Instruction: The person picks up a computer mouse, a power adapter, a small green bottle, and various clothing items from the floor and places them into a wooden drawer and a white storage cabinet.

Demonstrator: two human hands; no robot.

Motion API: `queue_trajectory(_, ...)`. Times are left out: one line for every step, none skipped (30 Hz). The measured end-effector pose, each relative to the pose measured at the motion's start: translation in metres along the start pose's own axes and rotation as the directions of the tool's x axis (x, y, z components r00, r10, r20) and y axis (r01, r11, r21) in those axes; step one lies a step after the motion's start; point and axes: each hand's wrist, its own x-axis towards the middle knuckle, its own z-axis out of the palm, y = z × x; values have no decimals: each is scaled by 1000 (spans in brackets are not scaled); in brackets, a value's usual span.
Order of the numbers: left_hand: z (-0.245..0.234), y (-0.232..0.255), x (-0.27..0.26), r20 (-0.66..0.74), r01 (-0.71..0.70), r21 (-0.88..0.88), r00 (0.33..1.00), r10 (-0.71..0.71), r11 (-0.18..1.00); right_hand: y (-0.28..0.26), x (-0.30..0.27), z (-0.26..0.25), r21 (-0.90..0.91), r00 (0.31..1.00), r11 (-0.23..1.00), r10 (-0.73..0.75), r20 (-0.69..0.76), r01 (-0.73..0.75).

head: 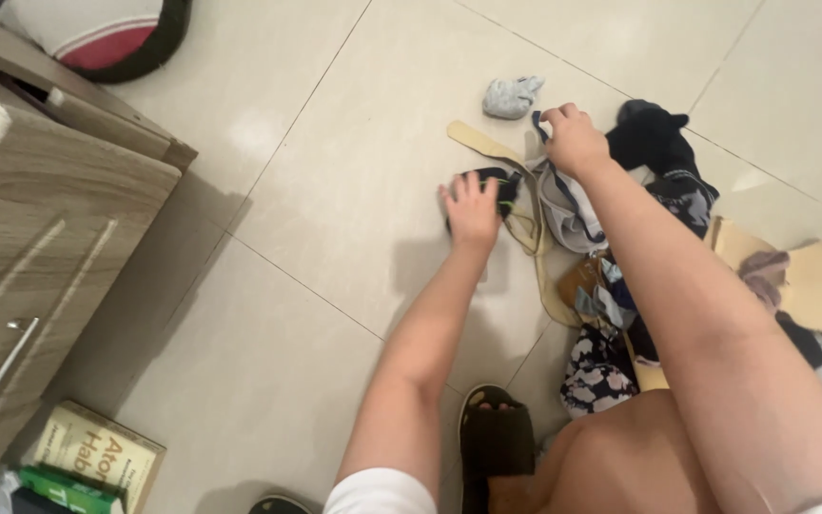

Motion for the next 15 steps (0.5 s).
queue_trajectory(-1, -10, 0, -28, 62, -19, 998, -62, 998, -2, 6, 7, -1, 1000, 1000, -16, -9, 16)
queue_trajectory(-1, -17, 0, -54, 123, -38, 991, -125, 992, -5, 12, 14, -1, 999, 999, -32, -19, 32)
queue_trajectory(-1, -24, -1, -55, 142, -38, 988, -144, 989, -6, 19, 20, -1, 999, 999, -49, -10, 49)
queue_trajectory(0, -31, -4, -31, 187, -103, 981, -191, 977, -5, 25, 25, 4, 998, 999, -37, -44, 37)
queue_trajectory(1, -40, -7, -8, 232, -164, 972, -236, 959, -4, 32, 31, 11, 997, 1000, -26, -79, 27)
queue_trajectory(3, -48, -11, -11, 249, -161, 967, -254, 955, -3, 38, 37, 14, 996, 999, -44, -73, 45)
queue_trajectory(5, -54, -14, 23, 264, -186, 964, -264, 947, 0, 45, 42, 9, 986, 997, -79, -148, 81)
queue_trajectory(9, -59, -19, 56, 278, -211, 960, -273, 937, 1, 52, 49, 2, 969, 993, -113, -221, 116)
queue_trajectory(14, -64, -23, 51, 293, -210, 956, -289, 933, 1, 58, 56, 4, 967, 991, -130, -218, 134)
queue_trajectory(19, -70, -28, 52, 269, -251, 963, -265, 930, 1, 62, 63, 30, 978, 992, -113, -177, 120)
queue_trajectory(24, -76, -30, 48, 242, -289, 970, -238, 926, 1, 68, 69, 57, 986, 993, -96, -139, 105)
queue_trajectory(27, -81, -33, 39, 253, -287, 967, -252, 924, 0, 71, 74, 59, 984, 991, -112, -141, 122)
queue_trajectory(30, -86, -36, 55, 270, -318, 962, -267, 909, -3, 73, 80, 16, 991, 993, -115, -69, 116)
queue_trajectory(30, -91, -37, 71, 287, -349, 957, -280, 892, -10, 75, 84, -28, 994, 993, -113, 1, 113)
queue_trajectory(28, -96, -38, 66, 297, -351, 954, -293, 888, -15, 72, 85, -29, 992, 992, -127, 3, 127)
